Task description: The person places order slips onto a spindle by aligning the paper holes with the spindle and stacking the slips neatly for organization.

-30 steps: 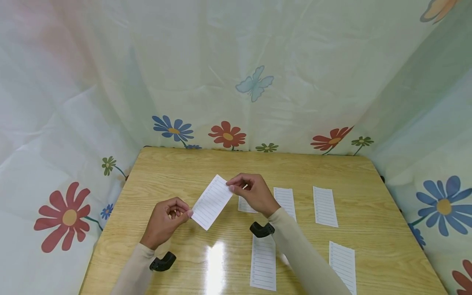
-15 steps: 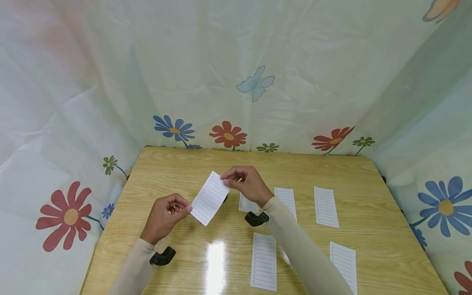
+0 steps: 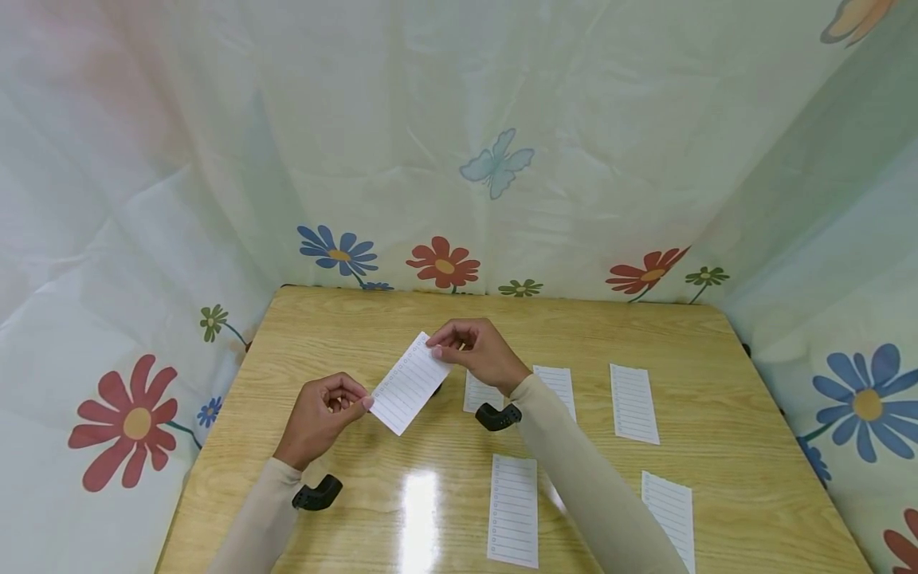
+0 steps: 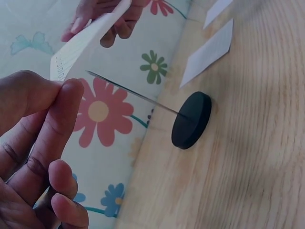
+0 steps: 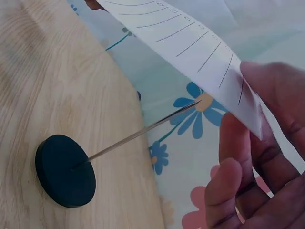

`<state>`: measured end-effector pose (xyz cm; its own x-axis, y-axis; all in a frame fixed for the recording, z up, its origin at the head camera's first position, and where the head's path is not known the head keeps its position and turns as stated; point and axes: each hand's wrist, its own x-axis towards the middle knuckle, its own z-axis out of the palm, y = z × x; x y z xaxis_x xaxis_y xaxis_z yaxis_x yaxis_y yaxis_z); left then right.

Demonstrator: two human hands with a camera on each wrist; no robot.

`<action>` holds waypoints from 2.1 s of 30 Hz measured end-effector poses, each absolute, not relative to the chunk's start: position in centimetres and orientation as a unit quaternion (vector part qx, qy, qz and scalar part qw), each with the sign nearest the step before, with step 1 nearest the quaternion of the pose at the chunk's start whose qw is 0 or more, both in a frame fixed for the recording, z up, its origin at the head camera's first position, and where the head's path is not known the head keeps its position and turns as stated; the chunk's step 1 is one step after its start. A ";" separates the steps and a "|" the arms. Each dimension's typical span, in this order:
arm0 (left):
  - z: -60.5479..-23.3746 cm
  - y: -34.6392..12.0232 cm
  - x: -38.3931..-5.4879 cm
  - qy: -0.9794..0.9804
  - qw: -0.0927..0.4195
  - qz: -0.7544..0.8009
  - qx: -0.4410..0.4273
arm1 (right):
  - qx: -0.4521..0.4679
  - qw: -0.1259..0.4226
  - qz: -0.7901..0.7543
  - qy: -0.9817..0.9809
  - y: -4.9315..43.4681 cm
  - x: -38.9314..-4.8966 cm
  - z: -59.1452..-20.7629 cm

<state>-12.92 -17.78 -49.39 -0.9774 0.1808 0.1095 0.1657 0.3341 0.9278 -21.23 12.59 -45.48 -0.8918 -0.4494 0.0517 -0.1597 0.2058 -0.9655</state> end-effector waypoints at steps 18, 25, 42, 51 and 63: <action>-49.5 -17.0 -13.7 0.799 0.004 0.596 0.080 | -0.150 0.098 -0.609 0.772 11.6 -22.5 -45.6; -49.6 -16.9 -13.9 0.798 0.007 0.598 0.073 | -0.132 0.090 -0.610 0.776 11.1 -22.9 -46.0; -50.2 -16.7 -14.4 0.789 0.014 0.612 0.062 | -0.109 0.089 -0.613 0.777 10.6 -23.5 -46.9; -50.0 -16.7 -14.2 0.781 0.018 0.620 0.073 | -0.112 0.093 -0.618 0.773 11.1 -23.5 -47.3; -50.3 -16.7 -14.2 0.777 0.022 0.625 0.069 | -0.112 0.101 -0.618 0.772 11.1 -23.6 -47.7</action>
<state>-14.19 -16.66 -50.30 -0.9896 0.1345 0.0518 0.0793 0.2088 0.9747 -23.60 11.11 -47.67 -0.9544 -0.2981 -0.0182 -0.0475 0.2116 -0.9762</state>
